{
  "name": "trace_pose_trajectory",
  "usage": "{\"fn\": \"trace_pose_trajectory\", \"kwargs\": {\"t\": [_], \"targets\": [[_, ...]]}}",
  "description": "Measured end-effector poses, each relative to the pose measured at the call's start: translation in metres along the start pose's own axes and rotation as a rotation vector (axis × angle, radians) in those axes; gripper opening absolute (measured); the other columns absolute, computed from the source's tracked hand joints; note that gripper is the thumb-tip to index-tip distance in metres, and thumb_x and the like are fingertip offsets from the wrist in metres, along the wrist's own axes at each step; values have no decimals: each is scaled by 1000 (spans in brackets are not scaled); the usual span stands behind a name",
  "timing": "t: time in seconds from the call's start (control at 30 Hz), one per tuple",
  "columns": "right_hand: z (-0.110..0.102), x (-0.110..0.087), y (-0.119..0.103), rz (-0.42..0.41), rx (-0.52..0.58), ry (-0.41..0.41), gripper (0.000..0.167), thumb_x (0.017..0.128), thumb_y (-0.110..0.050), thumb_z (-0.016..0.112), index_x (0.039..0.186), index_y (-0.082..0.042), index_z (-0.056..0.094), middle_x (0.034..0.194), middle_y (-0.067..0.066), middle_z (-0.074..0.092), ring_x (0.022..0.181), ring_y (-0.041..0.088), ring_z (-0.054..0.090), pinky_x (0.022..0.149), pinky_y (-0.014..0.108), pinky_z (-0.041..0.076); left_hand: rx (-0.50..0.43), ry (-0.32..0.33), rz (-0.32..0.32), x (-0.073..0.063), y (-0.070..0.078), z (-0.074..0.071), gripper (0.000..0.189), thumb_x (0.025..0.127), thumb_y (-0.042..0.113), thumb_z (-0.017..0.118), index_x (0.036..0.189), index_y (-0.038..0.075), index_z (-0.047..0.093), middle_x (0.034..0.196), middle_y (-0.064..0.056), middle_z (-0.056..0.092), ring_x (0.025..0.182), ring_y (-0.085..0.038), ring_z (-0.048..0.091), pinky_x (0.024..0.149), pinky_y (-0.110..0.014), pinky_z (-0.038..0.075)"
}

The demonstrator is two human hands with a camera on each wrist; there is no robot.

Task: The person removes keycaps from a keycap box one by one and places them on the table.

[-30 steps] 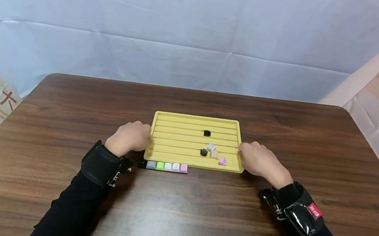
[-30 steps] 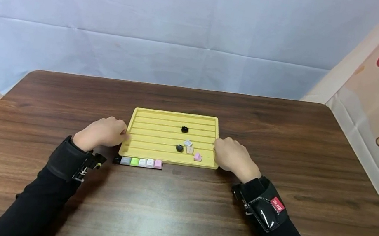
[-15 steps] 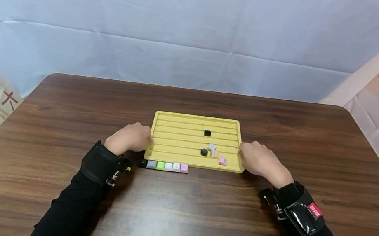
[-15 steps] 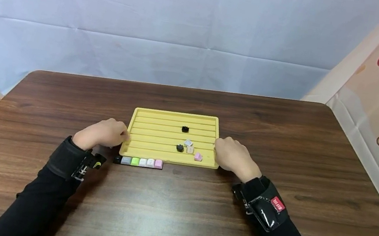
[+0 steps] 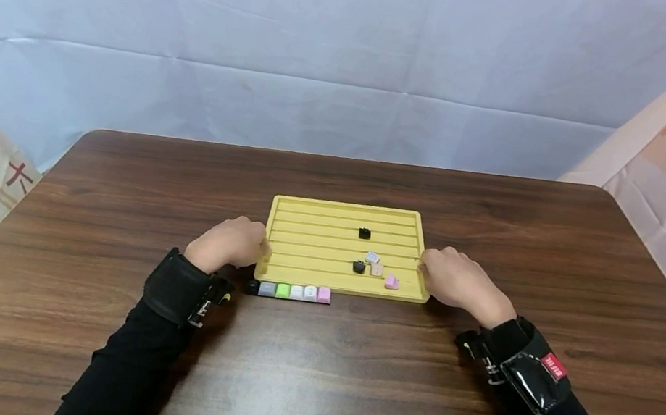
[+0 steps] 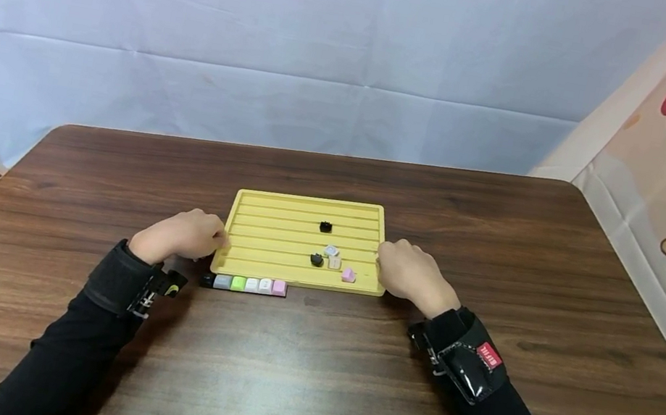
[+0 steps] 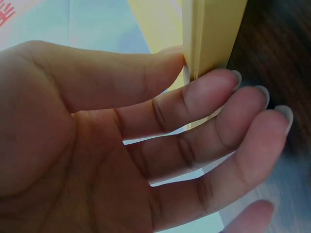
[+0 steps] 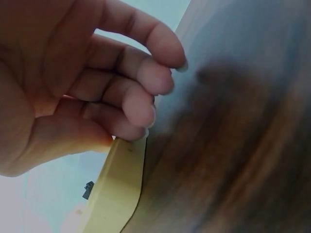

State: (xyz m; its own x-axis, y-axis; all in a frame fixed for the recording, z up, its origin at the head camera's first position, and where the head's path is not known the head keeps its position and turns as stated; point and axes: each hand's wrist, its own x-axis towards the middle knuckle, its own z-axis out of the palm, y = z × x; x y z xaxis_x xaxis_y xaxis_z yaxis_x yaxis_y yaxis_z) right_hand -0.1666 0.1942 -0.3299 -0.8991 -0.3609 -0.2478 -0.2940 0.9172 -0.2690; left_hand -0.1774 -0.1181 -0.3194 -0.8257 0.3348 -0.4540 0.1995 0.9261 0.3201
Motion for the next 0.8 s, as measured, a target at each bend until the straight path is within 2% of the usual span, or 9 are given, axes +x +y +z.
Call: {"fn": "trace_pose_trajectory", "kwargs": {"t": [0.23,0.5,0.6,0.73,0.8], "targets": [[-5,-1,0,-3,3,-9,16,93,-5,43,86,-2,57,63,4,44,52,15,36,50,27,29,13,-14,-10,1,1,0,35,98,17,44,67,8,58,55,-1,32,46,-12,25,51,-27,28],[-17,-6,-10,8,-9,15,14,93,-6,47,93,0,59,65,5,47,54,16,40,51,28,30,11,-11,-15,1,1,0,36,98,17,44,65,9,57,54,0,31,46,-12,24,51,-27,28],[-19,-8,-14,-13,-10,24,13,93,-7,50,83,-2,58,62,4,44,53,15,38,51,27,29,20,-8,-13,1,1,1,37,98,17,44,63,9,54,54,0,30,46,-12,23,51,-27,28],[-20,-8,-20,-54,-1,42,22,92,-7,53,71,-7,49,58,2,35,50,14,34,50,27,26,25,-6,-15,2,1,2,38,98,18,44,61,10,50,54,0,29,46,-12,23,51,-27,29],[-19,-8,-24,-74,2,52,24,92,-8,53,69,-8,47,58,2,34,49,13,33,50,27,25,22,-7,-18,3,1,3,38,98,18,44,61,10,50,55,0,29,46,-12,24,51,-27,29]]}}
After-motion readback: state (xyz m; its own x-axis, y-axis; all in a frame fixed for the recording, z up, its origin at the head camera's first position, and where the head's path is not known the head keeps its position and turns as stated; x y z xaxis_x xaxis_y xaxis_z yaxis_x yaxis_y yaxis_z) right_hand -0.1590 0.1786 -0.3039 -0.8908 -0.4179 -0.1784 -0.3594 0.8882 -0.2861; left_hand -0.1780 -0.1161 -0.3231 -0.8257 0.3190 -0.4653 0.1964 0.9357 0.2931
